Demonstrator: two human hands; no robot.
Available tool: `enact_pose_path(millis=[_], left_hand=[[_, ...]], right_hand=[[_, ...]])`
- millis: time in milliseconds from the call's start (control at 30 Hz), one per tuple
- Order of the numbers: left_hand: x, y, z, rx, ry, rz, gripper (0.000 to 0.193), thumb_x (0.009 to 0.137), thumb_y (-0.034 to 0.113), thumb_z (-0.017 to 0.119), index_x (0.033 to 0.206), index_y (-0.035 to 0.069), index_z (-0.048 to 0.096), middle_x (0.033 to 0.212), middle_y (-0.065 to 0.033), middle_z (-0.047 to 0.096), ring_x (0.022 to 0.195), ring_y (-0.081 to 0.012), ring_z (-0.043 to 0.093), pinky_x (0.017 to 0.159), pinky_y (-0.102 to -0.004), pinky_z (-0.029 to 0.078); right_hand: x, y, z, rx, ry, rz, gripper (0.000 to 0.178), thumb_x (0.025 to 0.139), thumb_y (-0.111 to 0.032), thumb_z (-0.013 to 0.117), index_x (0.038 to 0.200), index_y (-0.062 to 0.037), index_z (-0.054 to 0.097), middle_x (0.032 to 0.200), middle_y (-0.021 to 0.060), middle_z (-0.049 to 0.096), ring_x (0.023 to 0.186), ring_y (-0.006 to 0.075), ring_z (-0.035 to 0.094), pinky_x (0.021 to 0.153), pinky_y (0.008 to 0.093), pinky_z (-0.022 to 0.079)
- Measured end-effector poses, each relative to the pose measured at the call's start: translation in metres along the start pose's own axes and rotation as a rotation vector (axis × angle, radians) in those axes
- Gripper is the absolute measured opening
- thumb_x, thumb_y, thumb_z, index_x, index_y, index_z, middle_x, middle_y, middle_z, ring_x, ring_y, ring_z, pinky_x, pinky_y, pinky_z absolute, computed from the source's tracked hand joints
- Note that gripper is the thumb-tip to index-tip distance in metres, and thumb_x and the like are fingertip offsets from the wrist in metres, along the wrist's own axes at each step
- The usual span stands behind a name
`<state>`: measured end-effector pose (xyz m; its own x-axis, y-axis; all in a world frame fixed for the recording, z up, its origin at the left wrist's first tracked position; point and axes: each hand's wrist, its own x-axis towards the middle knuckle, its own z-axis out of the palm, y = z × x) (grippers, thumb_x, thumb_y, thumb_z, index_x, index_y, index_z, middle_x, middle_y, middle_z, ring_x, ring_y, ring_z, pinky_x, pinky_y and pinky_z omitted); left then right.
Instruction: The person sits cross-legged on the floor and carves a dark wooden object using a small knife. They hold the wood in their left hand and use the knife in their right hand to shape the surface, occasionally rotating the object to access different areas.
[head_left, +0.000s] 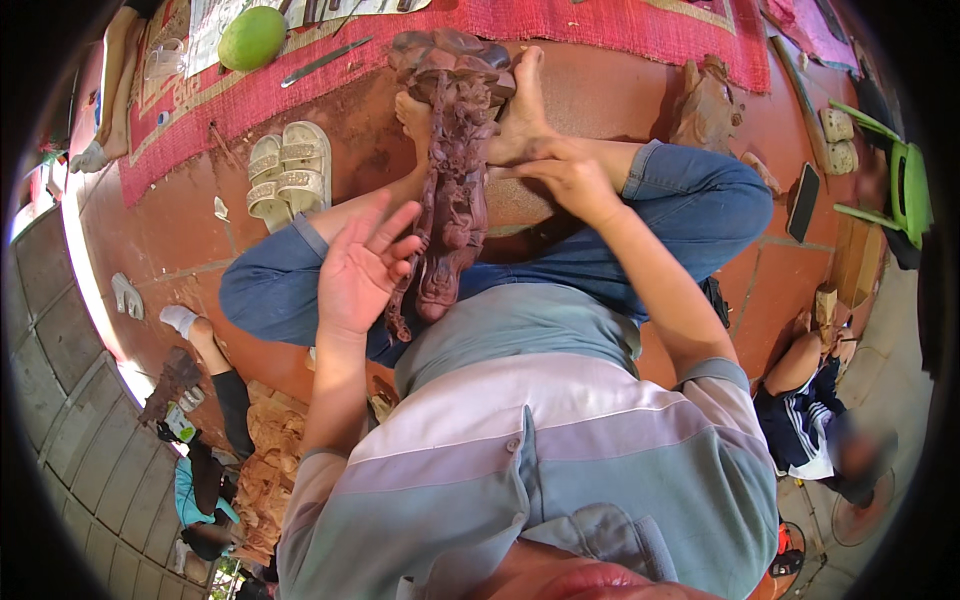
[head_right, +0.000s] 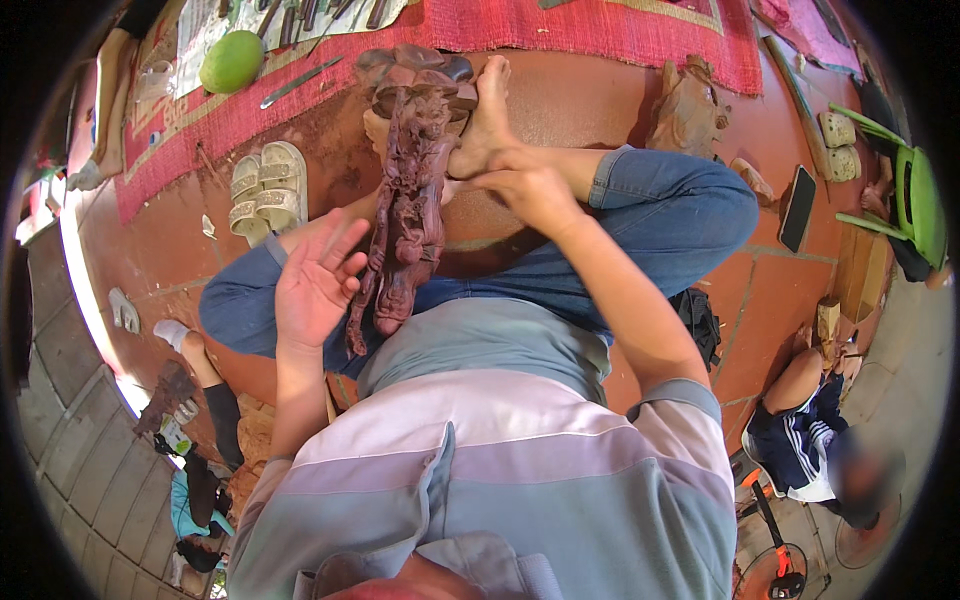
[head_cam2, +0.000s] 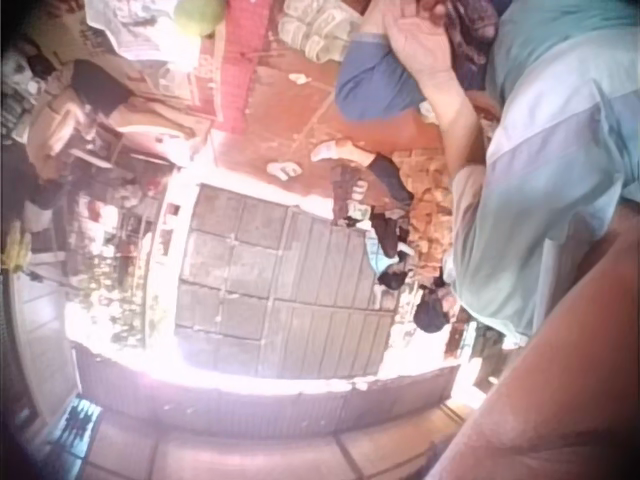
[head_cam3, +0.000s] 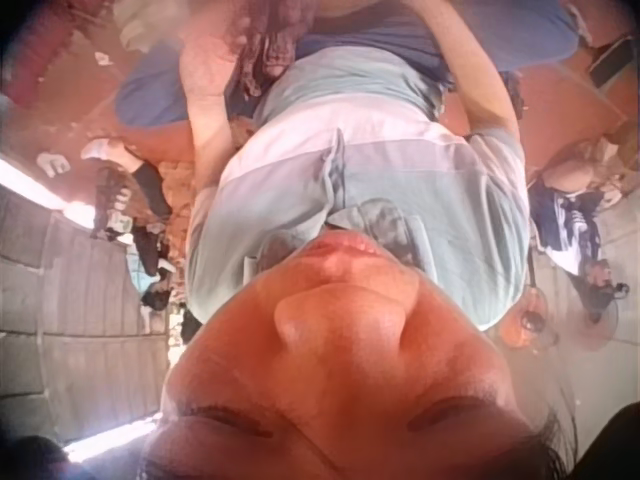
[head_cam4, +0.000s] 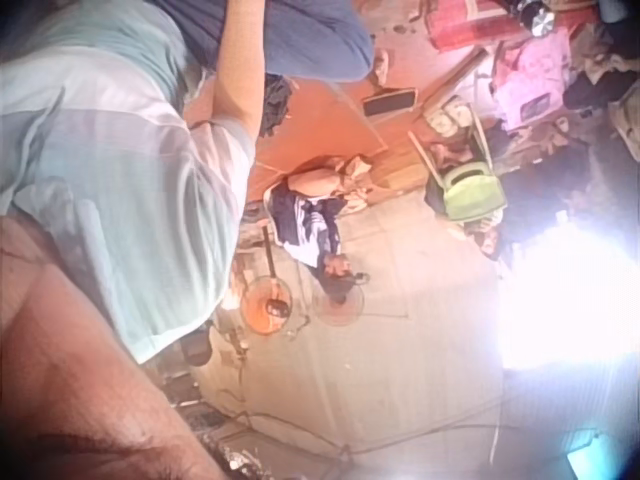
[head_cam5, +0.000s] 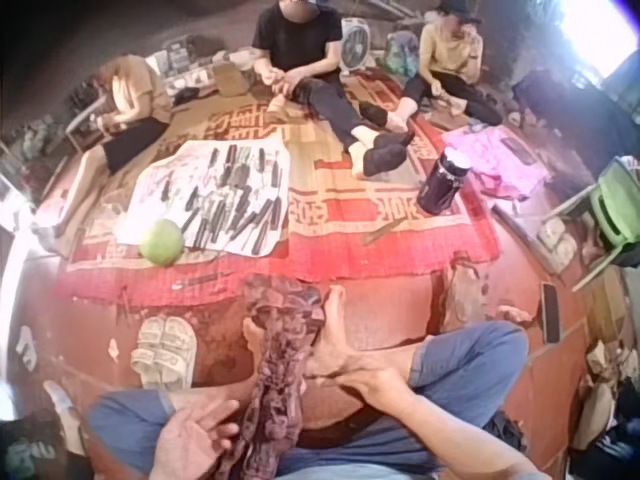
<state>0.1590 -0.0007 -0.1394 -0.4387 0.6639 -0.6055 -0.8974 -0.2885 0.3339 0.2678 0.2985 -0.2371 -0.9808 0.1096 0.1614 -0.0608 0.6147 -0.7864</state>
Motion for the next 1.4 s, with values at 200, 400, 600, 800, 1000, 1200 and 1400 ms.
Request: enact_pose_path(millis=[200, 400, 600, 800, 1000, 1200, 1400], left_hand=[[0.01, -0.01, -0.017, 0.702, 0.269, 0.24, 0.047, 0.097, 0.029, 0.042, 0.139, 0.006, 0.037, 0.132, -0.0126, 0.05, 0.11, -0.0186, 0.053, 0.091, -0.0301, 0.042], [0.003, -0.043, -0.025, 0.913, 0.186, 0.14, 0.049, 0.094, 0.014, 0.052, 0.138, -0.001, 0.037, 0.133, -0.012, 0.048, 0.12, -0.0154, 0.046, 0.102, -0.0283, 0.034], [0.008, -0.051, -0.02, 0.956, 0.153, 0.069, 0.068, 0.088, 0.009, 0.058, 0.144, -0.002, 0.02, 0.134, -0.0155, 0.045, 0.122, -0.0173, 0.044, 0.103, -0.0296, 0.034], [0.015, -0.053, -0.027, 0.902, 0.068, 0.078, 0.065, 0.087, 0.005, 0.057, 0.143, -0.003, 0.024, 0.134, -0.0103, 0.045, 0.12, -0.0146, 0.045, 0.102, -0.0277, 0.034], [0.021, -0.058, -0.022, 0.935, 0.087, 0.128, 0.064, 0.086, 0.001, 0.054, 0.143, -0.004, 0.026, 0.136, -0.0099, 0.044, 0.122, -0.0146, 0.044, 0.103, -0.0276, 0.033], [0.016, -0.059, -0.016, 0.912, 0.095, 0.124, 0.065, 0.085, -0.001, 0.052, 0.143, -0.004, 0.024, 0.141, -0.0104, 0.038, 0.127, -0.017, 0.039, 0.106, -0.0297, 0.029], [0.024, -0.065, -0.028, 0.927, 0.095, 0.113, 0.067, 0.084, 0.005, 0.054, 0.144, -0.001, 0.024, 0.139, -0.0115, 0.04, 0.126, -0.0163, 0.04, 0.105, -0.0282, 0.029]], right_hand=[[0.031, -0.04, 0.019, 0.009, 0.221, -0.088, 0.02, 0.076, -0.004, 0.066, 0.091, -0.0141, 0.073, 0.086, 0.0054, 0.062, 0.083, 0.023, 0.06, 0.074, 0.0324, 0.049], [0.011, -0.026, 0.032, 0.129, 0.128, -0.006, 0.023, 0.075, -0.002, 0.067, 0.095, -0.0136, 0.073, 0.086, 0.006, 0.06, 0.08, 0.022, 0.061, 0.072, 0.0304, 0.048], [0.025, -0.034, 0.025, 0.166, 0.29, 0.057, 0.017, 0.078, -0.006, 0.068, 0.094, -0.0106, 0.072, 0.086, 0.007, 0.062, 0.08, 0.0225, 0.061, 0.074, 0.0304, 0.048], [0.004, -0.003, 0.029, 0.156, 0.184, 0.165, 0.015, 0.079, -0.005, 0.065, 0.092, -0.0088, 0.072, 0.091, 0.0079, 0.066, 0.085, 0.0222, 0.064, 0.078, 0.03, 0.049], [0.027, -0.025, 0.024, 0.253, 0.427, 0.112, 0.014, 0.08, -0.007, 0.066, 0.093, -0.0081, 0.071, 0.086, 0.0095, 0.065, 0.08, 0.0229, 0.063, 0.073, 0.0311, 0.049], [-0.009, -0.016, 0.037, 0.234, 0.341, 0.226, 0.014, 0.079, -0.007, 0.068, 0.093, -0.0047, 0.071, 0.08, 0.0084, 0.064, 0.074, 0.0232, 0.062, 0.07, 0.0298, 0.048], [0.027, -0.042, 0.014, 0.277, 0.346, 0.134, 0.015, 0.08, -0.007, 0.066, 0.095, -0.0087, 0.071, 0.086, 0.0073, 0.064, 0.082, 0.0216, 0.062, 0.076, 0.0294, 0.048]])
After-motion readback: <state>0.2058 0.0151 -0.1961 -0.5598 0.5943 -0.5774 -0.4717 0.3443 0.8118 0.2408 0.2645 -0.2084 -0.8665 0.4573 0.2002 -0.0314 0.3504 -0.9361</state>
